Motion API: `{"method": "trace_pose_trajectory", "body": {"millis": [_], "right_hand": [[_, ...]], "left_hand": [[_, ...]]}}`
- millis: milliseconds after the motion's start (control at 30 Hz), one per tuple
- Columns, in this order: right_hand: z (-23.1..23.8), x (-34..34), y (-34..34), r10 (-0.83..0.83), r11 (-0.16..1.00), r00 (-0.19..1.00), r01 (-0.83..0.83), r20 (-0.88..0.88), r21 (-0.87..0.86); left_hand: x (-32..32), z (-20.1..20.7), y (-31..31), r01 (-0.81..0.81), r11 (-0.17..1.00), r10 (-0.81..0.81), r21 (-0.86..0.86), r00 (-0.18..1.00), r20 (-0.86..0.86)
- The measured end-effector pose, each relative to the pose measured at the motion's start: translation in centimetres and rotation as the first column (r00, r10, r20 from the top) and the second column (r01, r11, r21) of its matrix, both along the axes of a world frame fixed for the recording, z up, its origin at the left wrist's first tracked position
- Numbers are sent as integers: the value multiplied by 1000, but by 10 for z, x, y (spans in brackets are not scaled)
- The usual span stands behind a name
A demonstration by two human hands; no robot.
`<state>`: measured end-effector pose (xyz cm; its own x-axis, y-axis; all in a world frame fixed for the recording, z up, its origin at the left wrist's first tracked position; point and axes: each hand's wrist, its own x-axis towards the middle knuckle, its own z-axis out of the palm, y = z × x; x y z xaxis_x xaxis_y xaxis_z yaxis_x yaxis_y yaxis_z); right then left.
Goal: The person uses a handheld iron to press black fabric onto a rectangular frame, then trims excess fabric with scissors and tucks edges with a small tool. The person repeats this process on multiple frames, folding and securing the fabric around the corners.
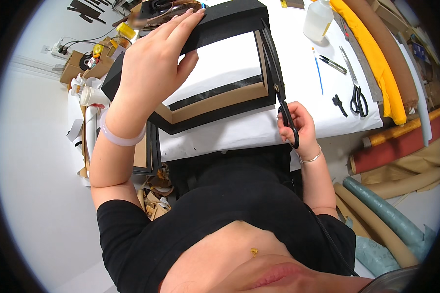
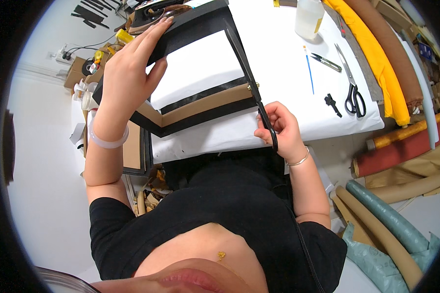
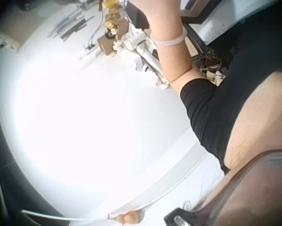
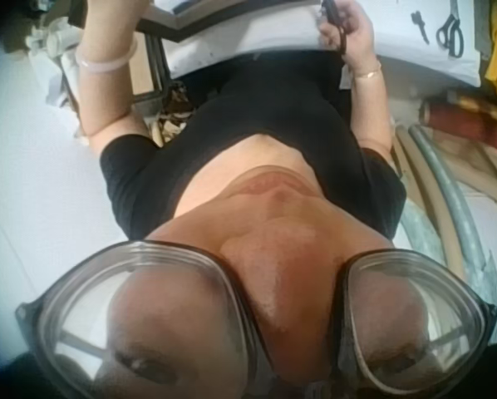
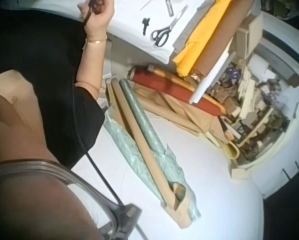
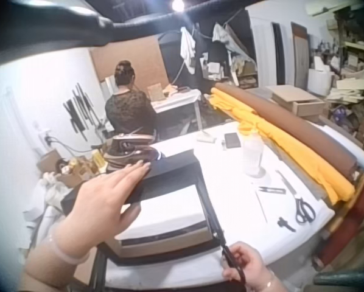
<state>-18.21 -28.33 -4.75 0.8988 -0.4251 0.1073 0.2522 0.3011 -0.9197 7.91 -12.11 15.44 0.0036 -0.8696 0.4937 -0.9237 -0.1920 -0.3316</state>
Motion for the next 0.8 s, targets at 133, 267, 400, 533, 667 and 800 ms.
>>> {"method": "trace_pose_trajectory", "body": {"millis": [133, 267, 400, 533, 667, 800], "right_hand": [[0, 2, 3, -12, 1000, 1000, 12, 3, 12], [1, 6, 5, -26, 1000, 999, 26, 28, -1], [1, 9, 8, -49, 999, 998, 49, 27, -10], [0, 9, 10, -69, 998, 997, 69, -22, -6], [-2, 9, 11, -68, 998, 998, 68, -7, 17], [-3, 10, 13, -66, 997, 998, 66, 2, 41]], "left_hand": [[-1, 0, -1, 23, 1000, -23, -18, 1000, -16], [-1, 0, 0, 24, 999, -25, -21, 999, -35], [-2, 0, -1, 32, 999, -33, -21, 999, -32], [-6, 2, -3, 36, 999, -36, -15, 999, -35], [-10, 4, -3, 16, 1000, -16, 0, 999, -47], [-11, 3, -2, 7, 1000, -7, -4, 999, -40]]}}
